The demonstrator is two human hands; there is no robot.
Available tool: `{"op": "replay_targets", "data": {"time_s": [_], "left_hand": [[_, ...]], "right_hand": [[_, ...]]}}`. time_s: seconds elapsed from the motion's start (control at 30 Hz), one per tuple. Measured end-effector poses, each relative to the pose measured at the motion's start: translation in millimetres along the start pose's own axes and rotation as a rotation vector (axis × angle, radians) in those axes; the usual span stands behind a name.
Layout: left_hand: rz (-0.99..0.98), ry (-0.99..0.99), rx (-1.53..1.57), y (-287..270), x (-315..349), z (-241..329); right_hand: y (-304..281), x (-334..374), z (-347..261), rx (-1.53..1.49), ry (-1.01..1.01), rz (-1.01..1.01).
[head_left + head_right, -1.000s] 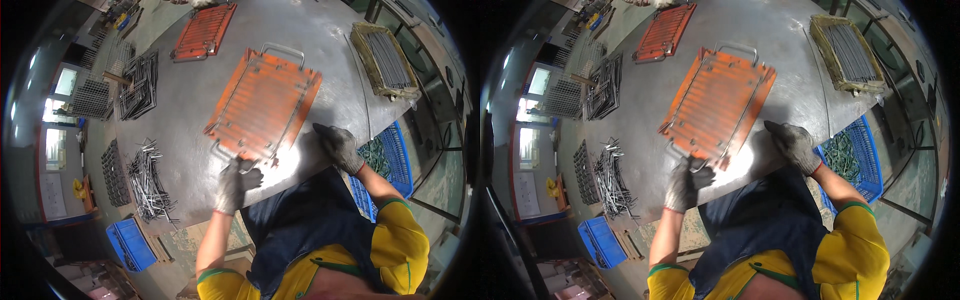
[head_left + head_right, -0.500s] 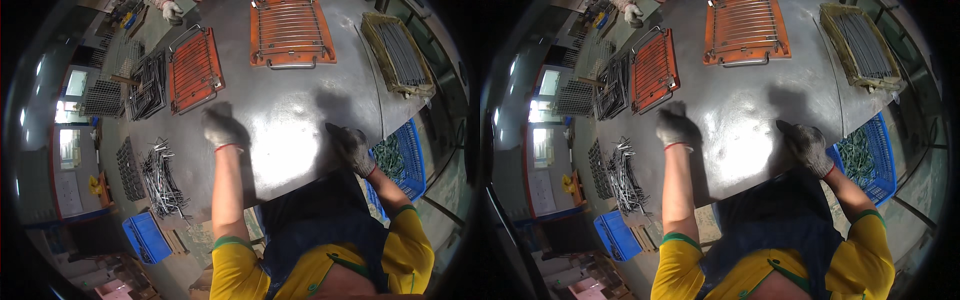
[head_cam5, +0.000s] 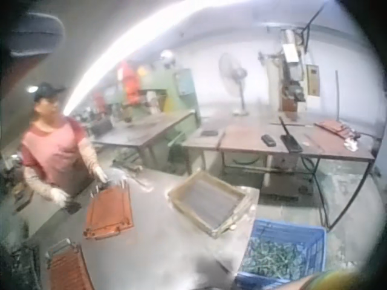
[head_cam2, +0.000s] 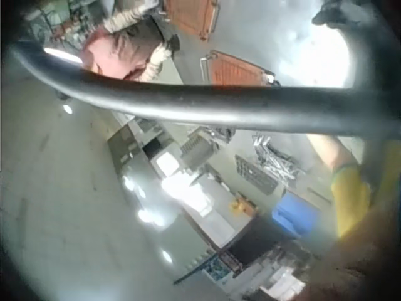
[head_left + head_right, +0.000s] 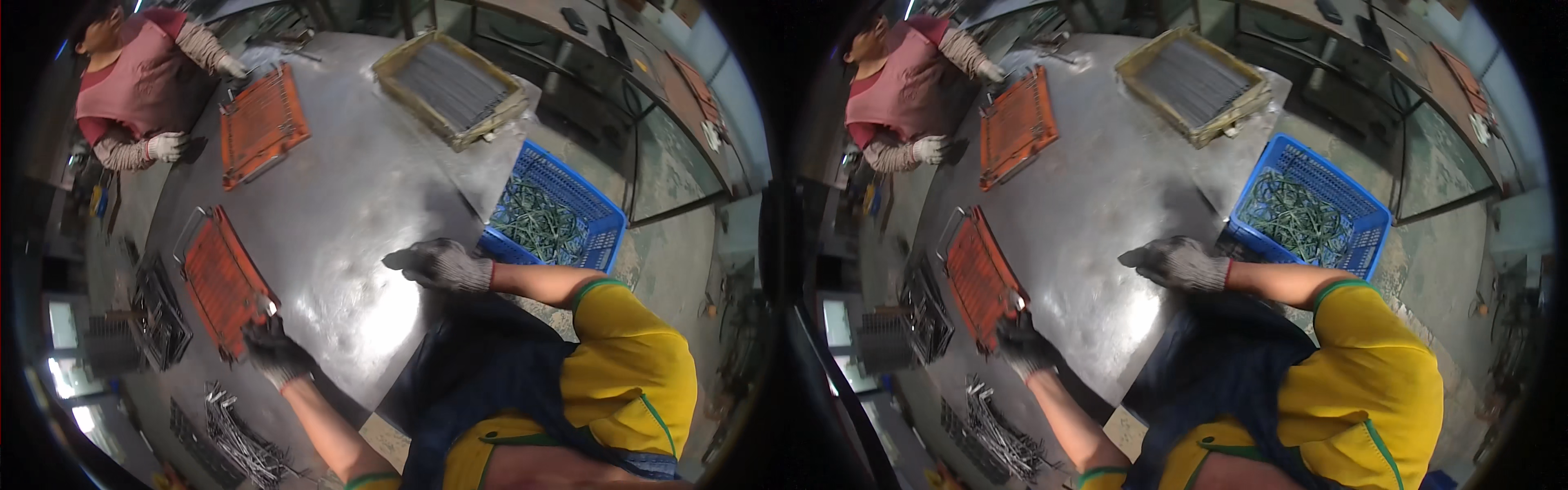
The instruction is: The person inserts metal rods into slots on an orange jig to assemble a metal grid. They repeatedly pick up rods from a pile, place them into the jig, and then remove the completed grid to place it on a stack. The process is repeated for multiple units.
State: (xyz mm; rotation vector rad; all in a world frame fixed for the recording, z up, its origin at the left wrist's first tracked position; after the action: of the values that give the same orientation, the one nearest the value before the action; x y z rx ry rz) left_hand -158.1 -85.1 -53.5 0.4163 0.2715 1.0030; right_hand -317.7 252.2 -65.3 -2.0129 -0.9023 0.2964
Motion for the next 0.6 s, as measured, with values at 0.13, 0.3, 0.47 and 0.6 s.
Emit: {"op": "replay_targets", "data": {"time_s": [0.13,0.3,0.47,0.6], "left_hand": [[0.179,-0.089,0.025,-30,75,31],[0.215,-0.337,0.072,-92,149,28],[0.147,-0.406,0.065,-107,174,24],[0.288,-0.301,0.040,-99,164,30]], "right_hand": [[-101,-18,11,-0.402,0.038,0.150],[-234,-93,96,0.202,0.407,0.509],[-218,-147,123,0.710,0.425,0.334],[-202,-178,132,0.762,0.361,0.254]]}}
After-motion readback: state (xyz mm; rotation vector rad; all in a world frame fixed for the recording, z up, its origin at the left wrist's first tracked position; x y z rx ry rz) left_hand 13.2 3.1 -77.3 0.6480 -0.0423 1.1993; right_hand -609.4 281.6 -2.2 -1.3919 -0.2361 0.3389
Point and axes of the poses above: each hand's wrist, its own x-axis away from the middle knuckle, its own y-axis out of the palm, z = x × y, the point moved 7 cm from there along -x, towards the middle knuckle, and after that the axes turned 10 degrees about y, right-handed, at the moved point
